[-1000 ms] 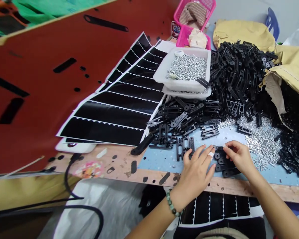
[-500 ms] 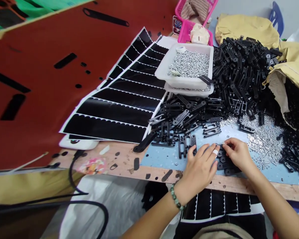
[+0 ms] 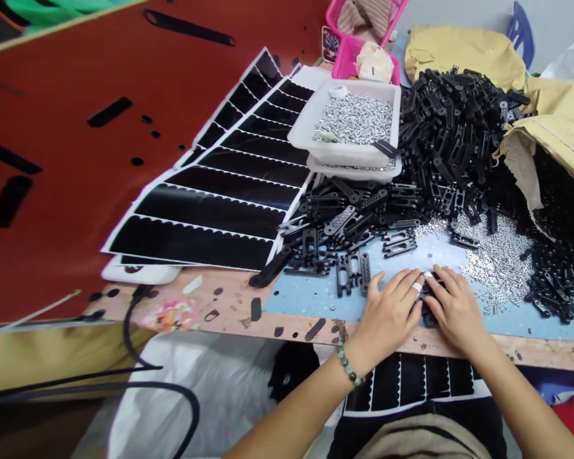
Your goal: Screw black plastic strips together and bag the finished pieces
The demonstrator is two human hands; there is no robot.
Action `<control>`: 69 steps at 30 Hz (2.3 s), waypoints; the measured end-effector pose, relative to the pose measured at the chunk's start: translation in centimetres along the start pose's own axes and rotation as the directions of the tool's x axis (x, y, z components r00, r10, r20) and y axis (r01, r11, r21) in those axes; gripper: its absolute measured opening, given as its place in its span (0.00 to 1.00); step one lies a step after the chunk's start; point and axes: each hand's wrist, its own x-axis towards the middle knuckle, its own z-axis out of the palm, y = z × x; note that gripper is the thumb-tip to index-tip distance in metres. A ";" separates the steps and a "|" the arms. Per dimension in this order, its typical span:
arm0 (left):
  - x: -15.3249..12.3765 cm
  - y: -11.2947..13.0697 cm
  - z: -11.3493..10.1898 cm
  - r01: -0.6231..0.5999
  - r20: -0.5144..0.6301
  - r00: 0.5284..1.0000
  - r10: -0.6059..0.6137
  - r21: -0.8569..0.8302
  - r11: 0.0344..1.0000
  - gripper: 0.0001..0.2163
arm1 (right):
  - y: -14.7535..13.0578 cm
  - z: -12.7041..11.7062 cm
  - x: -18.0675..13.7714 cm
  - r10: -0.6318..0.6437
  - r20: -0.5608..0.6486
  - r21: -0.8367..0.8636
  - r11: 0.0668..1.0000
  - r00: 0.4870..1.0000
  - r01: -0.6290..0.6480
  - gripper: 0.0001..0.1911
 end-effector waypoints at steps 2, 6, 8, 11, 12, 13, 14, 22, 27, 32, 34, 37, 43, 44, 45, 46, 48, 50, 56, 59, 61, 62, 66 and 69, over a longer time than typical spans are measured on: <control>0.0 0.1 0.1 -0.002 0.006 1.000 0.002 0.004 1.000 0.16 | 0.4 0.7 -0.2 0.050 -0.039 0.010 0.999 0.998 -0.050 0.18; 0.2 0.3 0.1 0.008 0.013 1.000 -0.008 0.014 1.000 0.15 | 1.4 0.5 -0.4 0.055 -0.182 0.069 0.997 0.982 -0.043 0.17; 0.4 0.5 0.2 0.025 0.016 1.000 -0.025 0.019 1.000 0.18 | 1.7 -0.1 -0.8 0.067 -0.268 0.100 0.994 0.961 -0.041 0.16; 0.6 1.0 0.8 0.027 0.035 0.999 -0.027 0.008 1.000 0.36 | 1.7 -1.0 -2.0 0.140 -0.351 0.115 0.988 0.926 -0.106 0.15; 0.7 1.2 1.1 0.023 0.047 0.999 -0.023 -0.002 1.000 0.41 | 1.7 -1.1 -2.4 0.163 -0.356 0.121 0.984 0.920 -0.127 0.15; 0.9 1.4 1.5 0.021 0.058 0.998 -0.020 -0.011 1.000 0.45 | 1.6 -1.1 -2.9 0.182 -0.349 0.134 0.981 0.919 -0.143 0.14; 1.0 1.6 1.9 0.020 0.067 0.998 -0.019 -0.017 1.000 0.46 | 1.5 -1.0 -3.2 0.195 -0.333 0.155 0.976 0.922 -0.151 0.14; 1.7 2.4 3.8 0.037 0.012 0.999 -0.036 -0.021 0.999 0.30 | 0.6 0.1 -2.7 -0.003 -0.110 0.103 0.995 0.994 0.014 0.20; 2.4 2.0 4.0 0.035 0.029 0.999 -0.034 -0.043 0.998 0.27 | 1.9 -0.7 -1.4 0.140 -0.091 0.254 0.961 0.986 -0.113 0.19; 0.8 2.0 1.1 0.068 -0.011 0.997 -0.070 -0.120 0.990 0.28 | 5.4 -1.8 0.0 0.230 -0.304 0.200 0.964 0.925 -0.174 0.15; -2.1 1.5 -1.5 0.096 -0.019 0.995 -0.099 -0.138 0.986 0.28 | 6.7 -2.0 0.7 0.188 -0.310 0.093 0.982 0.932 -0.167 0.16; -8.7 -0.8 -5.7 0.289 -0.145 0.948 -0.284 0.009 0.957 0.29 | 8.1 -1.7 2.1 0.150 -0.288 -0.068 0.982 0.946 -0.176 0.17; -18.2 -6.0 -8.7 0.569 -0.369 0.808 -0.460 0.284 0.771 0.32 | 8.9 -1.4 4.8 0.191 -0.192 -0.248 0.940 0.963 -0.236 0.14; -18.0 -5.9 -8.5 0.554 -0.401 0.807 -0.433 0.260 0.791 0.30 | 8.7 -1.6 5.0 0.179 -0.174 -0.237 0.947 0.968 -0.218 0.12; -17.2 -5.4 -8.2 0.523 -0.413 0.814 -0.409 0.213 0.826 0.28 | 8.4 -2.0 5.0 0.152 -0.155 -0.204 0.962 0.976 -0.182 0.11; -15.7 -4.7 -7.7 0.480 -0.403 0.828 -0.390 0.151 0.864 0.26 | 7.9 -2.4 4.8 0.106 -0.134 -0.145 0.982 0.985 -0.125 0.10; -11.6 -2.7 -6.5 0.345 -0.288 0.901 -0.324 0.022 0.938 0.23 | 6.3 -3.2 3.9 -0.037 -0.088 0.029 0.999 0.995 0.040 0.11; -6.6 -0.5 -4.9 0.170 -0.137 0.975 -0.176 -0.055 0.984 0.24 | 4.3 -4.0 2.6 -0.201 -0.037 0.206 0.957 0.979 0.204 0.13; 4.5 2.8 1.2 0.104 0.281 0.960 -0.004 -0.339 0.935 0.10 | 5.9 -6.1 0.1 -0.087 -0.057 0.142 0.985 0.995 0.094 0.16; 7.1 2.5 3.6 0.381 0.520 0.848 -0.104 -0.461 0.802 0.07 | 11.6 -7.1 0.3 0.367 -0.350 -0.117 0.896 0.862 -0.429 0.12; 8.5 2.5 4.6 0.508 0.591 0.788 -0.170 -0.470 0.721 0.07 | 14.7 -7.1 0.8 0.457 -0.361 -0.285 0.776 0.813 -0.563 0.11; 9.1 2.7 4.9 0.521 0.581 0.790 -0.195 -0.469 0.713 0.07 | 15.8 -7.0 1.1 0.469 -0.343 -0.346 0.742 0.814 -0.574 0.10; 10.3 3.4 5.1 0.402 0.448 0.878 -0.168 -0.500 0.767 0.10 | 16.3 -6.6 1.3 0.435 -0.354 -0.260 0.805 0.828 -0.534 0.07; 10.0 3.6 4.7 0.323 0.363 0.921 -0.139 -0.517 0.792 0.08 | 13.6 -6.6 0.6 0.375 -0.383 0.126 0.927 0.844 -0.354 0.09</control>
